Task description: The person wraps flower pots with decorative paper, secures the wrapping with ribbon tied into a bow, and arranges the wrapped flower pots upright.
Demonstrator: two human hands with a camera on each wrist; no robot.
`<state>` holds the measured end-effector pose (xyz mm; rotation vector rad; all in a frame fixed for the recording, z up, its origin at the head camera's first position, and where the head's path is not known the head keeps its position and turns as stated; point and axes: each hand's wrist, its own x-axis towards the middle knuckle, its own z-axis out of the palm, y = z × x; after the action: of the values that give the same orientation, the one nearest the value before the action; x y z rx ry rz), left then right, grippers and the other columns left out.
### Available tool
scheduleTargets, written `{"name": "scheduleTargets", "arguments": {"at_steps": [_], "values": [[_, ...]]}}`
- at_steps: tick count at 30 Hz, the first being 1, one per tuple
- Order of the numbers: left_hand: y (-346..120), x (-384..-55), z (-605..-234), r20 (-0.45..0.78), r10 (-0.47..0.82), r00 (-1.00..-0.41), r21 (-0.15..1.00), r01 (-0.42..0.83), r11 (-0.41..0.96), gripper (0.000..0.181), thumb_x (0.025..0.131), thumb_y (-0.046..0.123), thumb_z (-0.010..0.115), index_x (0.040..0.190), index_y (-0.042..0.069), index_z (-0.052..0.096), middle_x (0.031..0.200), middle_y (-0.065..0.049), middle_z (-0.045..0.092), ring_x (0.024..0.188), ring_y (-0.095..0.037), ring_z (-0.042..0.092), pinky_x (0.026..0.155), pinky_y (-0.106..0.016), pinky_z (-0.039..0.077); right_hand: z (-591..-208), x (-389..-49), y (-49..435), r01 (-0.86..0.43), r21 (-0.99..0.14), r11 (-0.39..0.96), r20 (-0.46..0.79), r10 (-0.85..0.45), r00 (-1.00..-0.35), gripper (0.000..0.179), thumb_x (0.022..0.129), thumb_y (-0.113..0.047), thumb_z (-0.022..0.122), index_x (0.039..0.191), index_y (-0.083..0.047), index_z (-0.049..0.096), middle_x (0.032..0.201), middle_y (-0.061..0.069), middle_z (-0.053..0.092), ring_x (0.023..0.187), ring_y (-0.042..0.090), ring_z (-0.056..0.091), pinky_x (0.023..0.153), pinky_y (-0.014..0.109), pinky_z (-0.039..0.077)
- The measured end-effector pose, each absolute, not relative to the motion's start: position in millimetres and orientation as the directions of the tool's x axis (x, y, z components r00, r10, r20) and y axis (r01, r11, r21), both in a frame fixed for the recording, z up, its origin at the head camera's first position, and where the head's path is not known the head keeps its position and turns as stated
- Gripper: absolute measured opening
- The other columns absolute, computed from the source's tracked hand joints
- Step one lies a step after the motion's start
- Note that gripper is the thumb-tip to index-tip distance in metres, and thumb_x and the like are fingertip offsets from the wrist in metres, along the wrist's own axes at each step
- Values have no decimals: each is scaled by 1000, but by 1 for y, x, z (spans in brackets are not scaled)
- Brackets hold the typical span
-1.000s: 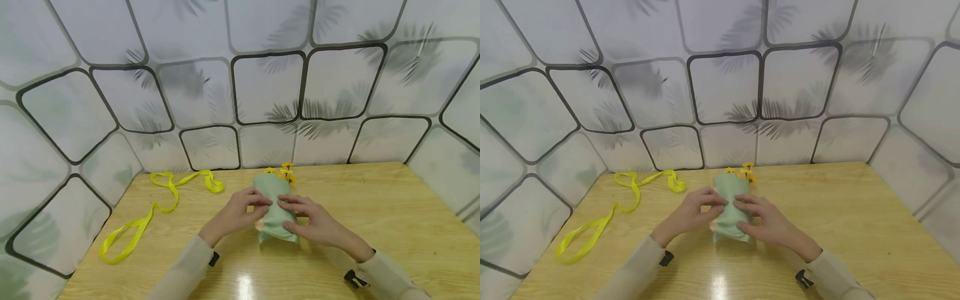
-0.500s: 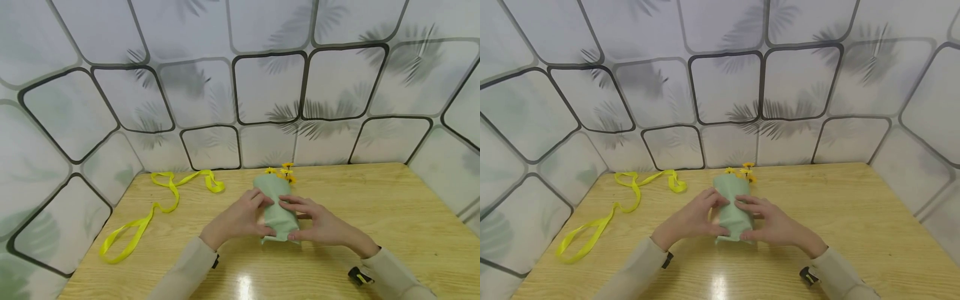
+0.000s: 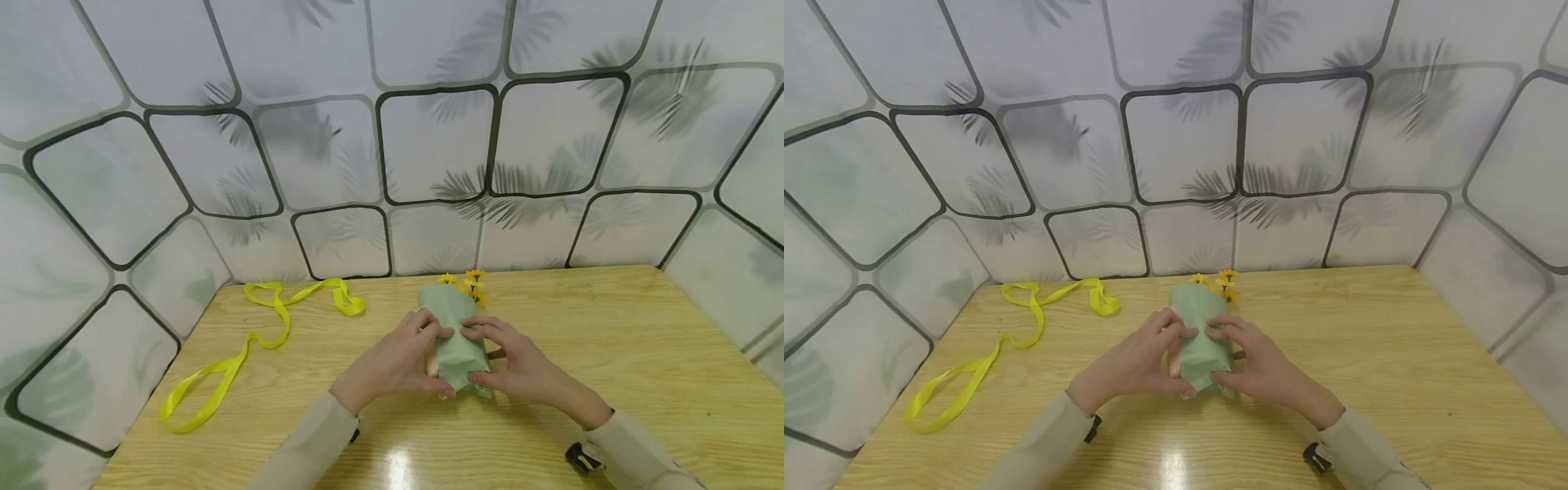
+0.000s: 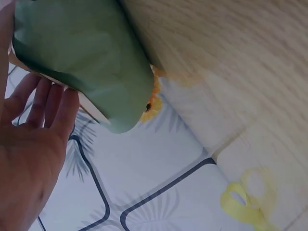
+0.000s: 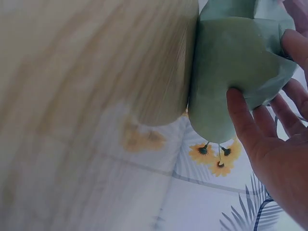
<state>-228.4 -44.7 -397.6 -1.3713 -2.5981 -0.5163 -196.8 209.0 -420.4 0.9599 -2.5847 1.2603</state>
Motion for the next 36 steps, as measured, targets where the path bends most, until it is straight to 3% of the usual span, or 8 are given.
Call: {"name": "scheduleTargets", "arguments": {"at_steps": [9, 14, 18, 24, 26, 29, 32, 36], "values": [[-37, -226, -407, 346, 725, -596, 163, 799, 579, 60, 81, 35, 89, 124, 9, 58, 118, -7, 51, 102, -20, 51, 87, -25, 55, -420, -202, 207, -621, -632, 463, 389, -504, -772, 49, 79, -2, 86, 124, -10, 67, 141, 15, 56, 121, 40, 62, 74, 21, 61], [-36, -222, -409, 374, 702, -606, 145, 786, 602, 58, 82, 37, 88, 123, 10, 58, 120, -7, 51, 102, -19, 51, 86, -24, 55, -418, -204, 207, -624, -627, 467, 377, -519, -767, 48, 80, -1, 86, 123, -10, 68, 140, 15, 57, 119, 41, 63, 74, 19, 59], [-38, -221, -408, 373, 698, -611, 141, 781, 609, 58, 82, 40, 87, 123, 11, 58, 122, -5, 51, 104, -19, 51, 88, -23, 54, -413, -203, 210, -605, -671, 428, 327, -561, -760, 55, 83, -8, 85, 133, -6, 64, 148, 19, 51, 127, 46, 57, 82, 32, 63], [-41, -220, -410, 359, 695, -623, 157, 774, 613, 60, 82, 43, 87, 123, 11, 57, 125, -6, 50, 106, -20, 51, 90, -25, 55, -405, -202, 213, -564, -690, 453, 235, -597, -767, 68, 84, -20, 86, 144, -7, 57, 157, 22, 39, 135, 54, 44, 90, 59, 58], [-43, -219, -410, 358, 694, -625, 175, 775, 608, 60, 82, 44, 86, 123, 11, 57, 127, -6, 50, 108, -20, 52, 91, -25, 55, -403, -201, 212, -554, -694, 460, 220, -597, -772, 64, 86, -17, 84, 143, -8, 58, 158, 24, 36, 133, 55, 46, 87, 54, 61], [-47, -218, -409, 358, 693, -626, 237, 779, 581, 61, 85, 49, 82, 126, 11, 59, 131, -5, 49, 115, -20, 52, 95, -26, 55, -402, -200, 208, -575, -682, 453, 254, -590, -766, 58, 85, -4, 82, 139, -6, 60, 155, 27, 39, 126, 52, 55, 74, 34, 64], [-50, -217, -409, 366, 689, -625, 286, 780, 556, 56, 90, 50, 77, 127, 12, 60, 133, -4, 50, 121, -20, 52, 98, -26, 54, -402, -200, 202, -623, -629, 466, 319, -576, -753, 54, 82, 5, 80, 133, -5, 64, 149, 28, 46, 111, 42, 64, 61, 18, 58], [-52, -216, -408, 377, 679, -629, 303, 777, 551, 44, 94, 40, 75, 123, 10, 61, 137, -7, 52, 125, -23, 53, 100, -28, 55, -405, -200, 198, -647, -594, 479, 373, -549, -748, 51, 80, 4, 83, 128, -3, 67, 140, 27, 52, 99, 37, 67, 60, 14, 55]]}}
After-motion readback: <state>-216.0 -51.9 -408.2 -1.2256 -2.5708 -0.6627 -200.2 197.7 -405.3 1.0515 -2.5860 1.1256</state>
